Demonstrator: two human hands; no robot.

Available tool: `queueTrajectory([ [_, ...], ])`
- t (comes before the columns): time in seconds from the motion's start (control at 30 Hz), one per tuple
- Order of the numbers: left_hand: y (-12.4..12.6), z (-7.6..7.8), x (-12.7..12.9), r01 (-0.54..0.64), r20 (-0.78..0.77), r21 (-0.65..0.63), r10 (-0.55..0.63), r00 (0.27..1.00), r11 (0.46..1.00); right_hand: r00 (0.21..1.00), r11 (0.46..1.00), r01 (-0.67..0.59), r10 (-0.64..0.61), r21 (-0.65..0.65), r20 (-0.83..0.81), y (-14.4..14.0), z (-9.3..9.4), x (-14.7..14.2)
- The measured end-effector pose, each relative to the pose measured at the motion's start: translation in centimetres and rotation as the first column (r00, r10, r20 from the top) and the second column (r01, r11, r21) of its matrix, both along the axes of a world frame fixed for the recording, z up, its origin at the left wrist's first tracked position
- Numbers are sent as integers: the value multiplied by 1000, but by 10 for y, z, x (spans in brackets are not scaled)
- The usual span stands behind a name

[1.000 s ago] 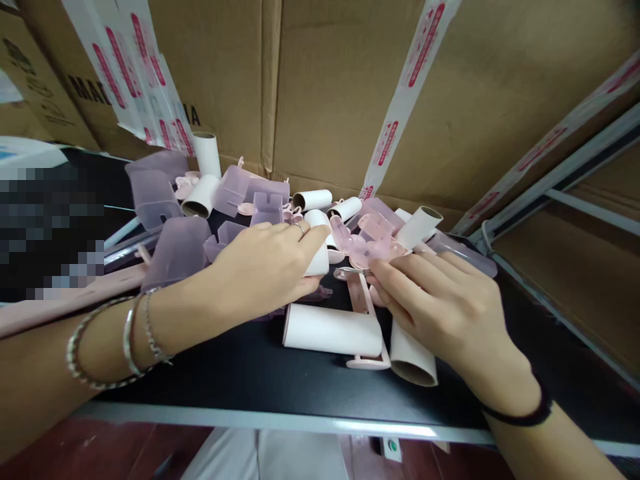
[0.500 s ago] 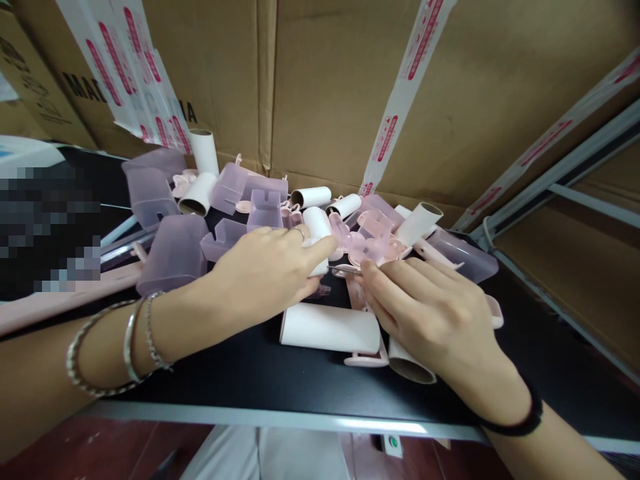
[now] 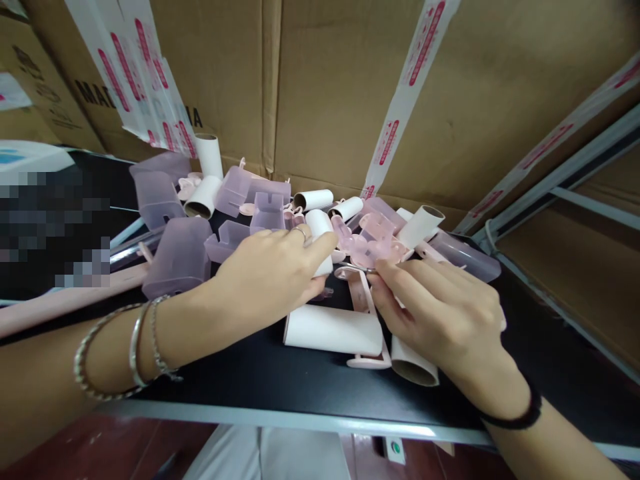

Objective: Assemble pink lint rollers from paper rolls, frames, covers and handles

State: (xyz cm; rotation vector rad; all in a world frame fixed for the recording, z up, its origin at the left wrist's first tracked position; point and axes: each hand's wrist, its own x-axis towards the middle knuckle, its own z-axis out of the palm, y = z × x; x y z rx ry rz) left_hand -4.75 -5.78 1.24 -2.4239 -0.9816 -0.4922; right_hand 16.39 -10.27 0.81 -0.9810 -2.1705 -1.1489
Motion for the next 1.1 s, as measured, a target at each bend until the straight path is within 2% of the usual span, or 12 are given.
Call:
queueTrajectory([
  [0.23, 2, -3, 0, 4, -25, -6, -5, 1000, 1000, 998, 999, 8, -5, -41, 62, -5, -2, -3],
  [0.4, 2, -3, 2, -18, -53, 13, 18, 998, 1000, 989, 997, 75, -73, -14, 127, -12, -2, -11],
  [0.5, 3, -1, 4, -52, -88, -27, 49, 995, 998, 988, 992, 125, -123, -25, 93, -14, -2, -17],
  [0.6, 1, 3, 6, -88, -94, -15, 86, 992, 996, 978, 979, 202, -201, -18, 61, -10, -2, -16],
  [0.73, -5, 9, 8, -61, -109, -51, 55, 993, 997, 964, 964, 265, -265, 12, 2, 3, -3, -4],
  [0.83, -2, 14, 2, -132, -103, -54, 126, 987, 990, 952, 956, 295, -293, 6, -86, 12, -2, 11],
  [0.93, 8, 23, -10, -251, -5, 27, 251, 968, 968, 876, 920, 385, -388, -70, -287, 20, 7, 34],
  [1.0, 16, 32, -19, -314, 29, 10, 314, 949, 949, 774, 874, 465, -479, -141, -415, 28, 19, 61],
  [1.07, 23, 42, -31, -362, 87, -18, 362, 928, 932, 609, 768, 612, -611, -190, -506, 38, 30, 100],
  [1.1, 26, 46, -37, -383, 141, -17, 381, 914, 924, 480, 676, 708, -673, -205, -562, 43, 34, 123],
])
